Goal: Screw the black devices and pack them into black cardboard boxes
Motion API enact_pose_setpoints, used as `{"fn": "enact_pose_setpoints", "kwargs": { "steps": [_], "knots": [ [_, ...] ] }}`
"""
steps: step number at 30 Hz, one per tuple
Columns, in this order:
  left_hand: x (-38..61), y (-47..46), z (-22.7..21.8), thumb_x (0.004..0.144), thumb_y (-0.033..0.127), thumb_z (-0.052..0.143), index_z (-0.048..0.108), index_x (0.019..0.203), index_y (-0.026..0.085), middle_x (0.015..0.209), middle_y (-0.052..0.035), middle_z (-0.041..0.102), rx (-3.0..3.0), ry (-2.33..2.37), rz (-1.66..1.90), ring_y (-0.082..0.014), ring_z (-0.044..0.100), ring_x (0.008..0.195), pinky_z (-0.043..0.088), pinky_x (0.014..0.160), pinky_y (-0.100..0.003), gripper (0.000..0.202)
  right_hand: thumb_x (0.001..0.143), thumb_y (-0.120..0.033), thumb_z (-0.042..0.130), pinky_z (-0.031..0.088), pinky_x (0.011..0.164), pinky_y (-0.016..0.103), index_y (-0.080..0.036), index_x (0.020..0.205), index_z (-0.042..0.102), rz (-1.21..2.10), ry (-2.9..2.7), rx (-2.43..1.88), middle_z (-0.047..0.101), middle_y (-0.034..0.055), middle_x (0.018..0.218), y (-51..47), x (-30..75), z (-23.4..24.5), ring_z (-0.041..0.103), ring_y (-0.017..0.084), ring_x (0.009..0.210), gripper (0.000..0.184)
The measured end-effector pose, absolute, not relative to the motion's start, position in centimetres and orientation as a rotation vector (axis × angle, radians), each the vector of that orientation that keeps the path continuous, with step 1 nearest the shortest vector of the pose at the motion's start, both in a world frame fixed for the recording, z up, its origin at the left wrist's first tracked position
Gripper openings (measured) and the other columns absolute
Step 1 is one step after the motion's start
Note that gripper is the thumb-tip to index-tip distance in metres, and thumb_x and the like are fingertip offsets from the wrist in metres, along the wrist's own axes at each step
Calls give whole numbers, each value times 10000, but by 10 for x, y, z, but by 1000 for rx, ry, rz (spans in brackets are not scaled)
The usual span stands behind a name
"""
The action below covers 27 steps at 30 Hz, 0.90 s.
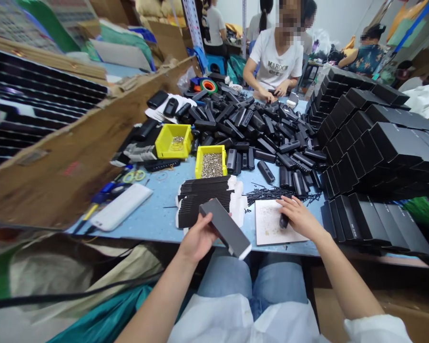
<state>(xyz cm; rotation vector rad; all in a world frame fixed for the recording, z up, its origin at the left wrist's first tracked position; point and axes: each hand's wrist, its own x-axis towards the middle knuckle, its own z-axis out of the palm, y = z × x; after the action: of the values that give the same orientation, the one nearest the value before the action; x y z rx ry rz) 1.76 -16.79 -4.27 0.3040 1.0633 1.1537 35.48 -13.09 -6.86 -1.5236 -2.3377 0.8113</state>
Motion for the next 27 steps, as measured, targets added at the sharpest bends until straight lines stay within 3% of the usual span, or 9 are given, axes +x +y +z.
{"fn": "enact_pose_setpoints", "kwargs": {
  "steps": [3, 5, 8, 11, 14, 17, 20, 24, 27],
  "knots": [
    [35, -163, -41, 926, 340, 553, 540, 1204, 232, 1131, -43, 638, 24, 1101, 1374, -168, 628, 1007, 541, 889, -332, 298, 825, -451, 460, 480, 1091, 159, -76, 1230, 417, 910, -1780, -1388, 474, 105, 1169, -149, 322, -54, 513, -63, 1099, 554],
    [59, -167, -37, 924, 339, 566, 551, 1160, 227, 1097, -44, 642, -82, 1087, 1378, -157, 635, 935, 554, 859, -340, 261, 826, -558, 410, 504, 1020, 106, -47, 1177, 321, 912, -1486, -1217, 453, 139, 1191, -162, 286, -43, 526, -64, 1089, 625],
    [85, -183, -33, 908, 419, 574, 522, 1189, 201, 1161, -87, 612, -15, 1016, 1213, -182, 631, 944, 544, 875, -368, 360, 688, -630, 552, 454, 1143, 124, -25, 1040, 312, 835, -1411, -1122, 351, 155, 1307, -172, 243, -32, 447, -22, 1273, 740],
    [80, -198, -41, 790, 541, 665, 420, 1306, 179, 1329, -152, 496, 460, 1212, 1153, -272, 569, 1125, 477, 974, -449, 677, 682, -593, 581, 452, 1102, 52, -37, 1101, 334, 828, -1493, -1155, 427, 119, 1234, -168, 231, -30, 469, -66, 1212, 739],
    [60, -202, -57, 569, 462, 839, 371, 1334, 187, 1374, -170, 443, 1182, 1617, 1195, -339, 464, 1254, 380, 1057, -492, 938, 787, -628, 414, 446, 1030, -24, -63, 1229, 390, 1028, -1821, -1003, 468, 84, 1182, -139, 234, -34, 478, -111, 1146, 718],
    [52, -196, -69, 674, 412, 761, 388, 1296, 189, 1243, -151, 547, 1506, 1683, 1055, -315, 542, 1174, 423, 1005, -467, 758, 893, -590, 129, 402, 1095, -29, -128, 1281, 492, 1095, -2159, -1299, 448, 51, 1221, -79, 233, -45, 447, -132, 1155, 704],
    [58, -185, -76, 734, 392, 689, 358, 1288, 179, 1134, -128, 601, 1584, 1681, 951, -277, 623, 1036, 490, 900, -404, 680, 918, -446, 260, 356, 1164, 27, -80, 1236, 550, 926, -2130, -1869, 446, 88, 1199, -15, 227, -65, 438, -97, 1139, 565],
    [66, -173, -83, 737, 379, 675, 368, 1301, 155, 1140, -134, 601, 1662, 1677, 886, -266, 627, 1016, 491, 897, -389, 680, 872, -269, 386, 342, 1162, 50, 55, 1043, 582, 950, -2174, -1926, 475, 143, 1087, 17, 227, -82, 440, -81, 1053, 416],
    [65, -169, -84, 758, 374, 668, 332, 1401, 172, 1302, -143, 530, 1733, 1634, 937, -274, 544, 1188, 427, 1014, -392, 753, 909, -365, 309, 400, 1029, 4, -29, 1248, 488, 952, -2091, -1854, 476, 99, 1123, -10, 237, -74, 441, -124, 941, 510]
  ]
}}
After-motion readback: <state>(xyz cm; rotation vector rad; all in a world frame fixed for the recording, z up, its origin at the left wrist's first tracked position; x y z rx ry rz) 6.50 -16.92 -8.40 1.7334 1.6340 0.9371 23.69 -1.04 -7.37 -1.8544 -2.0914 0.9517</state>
